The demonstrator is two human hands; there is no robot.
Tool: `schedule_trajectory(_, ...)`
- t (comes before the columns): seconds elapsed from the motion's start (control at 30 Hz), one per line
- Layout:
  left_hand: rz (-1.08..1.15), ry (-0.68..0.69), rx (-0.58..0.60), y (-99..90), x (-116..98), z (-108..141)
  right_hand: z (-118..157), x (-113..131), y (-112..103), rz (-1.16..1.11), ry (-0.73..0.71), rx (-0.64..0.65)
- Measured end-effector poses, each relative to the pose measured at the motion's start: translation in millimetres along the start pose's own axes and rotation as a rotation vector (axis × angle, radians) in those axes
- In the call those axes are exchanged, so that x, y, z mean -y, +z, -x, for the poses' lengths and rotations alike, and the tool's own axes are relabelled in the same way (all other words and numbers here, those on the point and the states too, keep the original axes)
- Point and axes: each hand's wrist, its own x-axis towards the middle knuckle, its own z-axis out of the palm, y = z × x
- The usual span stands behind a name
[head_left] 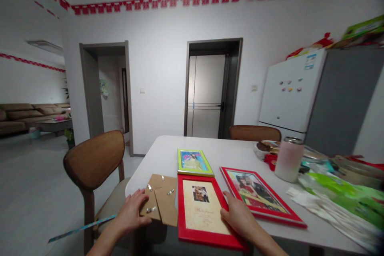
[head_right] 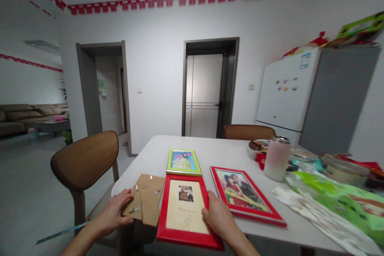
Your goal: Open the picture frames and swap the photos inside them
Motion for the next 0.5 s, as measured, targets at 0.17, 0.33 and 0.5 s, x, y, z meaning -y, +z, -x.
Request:
schedule_trajectory(0.17, 0.02, 0.132, 0.011, 20.3, -26, -6, 3, -1, -12, -0.481, 0.199, 0.111)
schedule_trajectory(0.33, 0.076, 0.092, 0.009, 17.1, -44, -5, 18, 5, -26, -1.096, 0.338, 0.289)
schedule_trajectory(0.5, 0.463, 0.102, -0.034, 24.9, -123, 9, 26, 17, -27, -1.178, 0.325, 0.229)
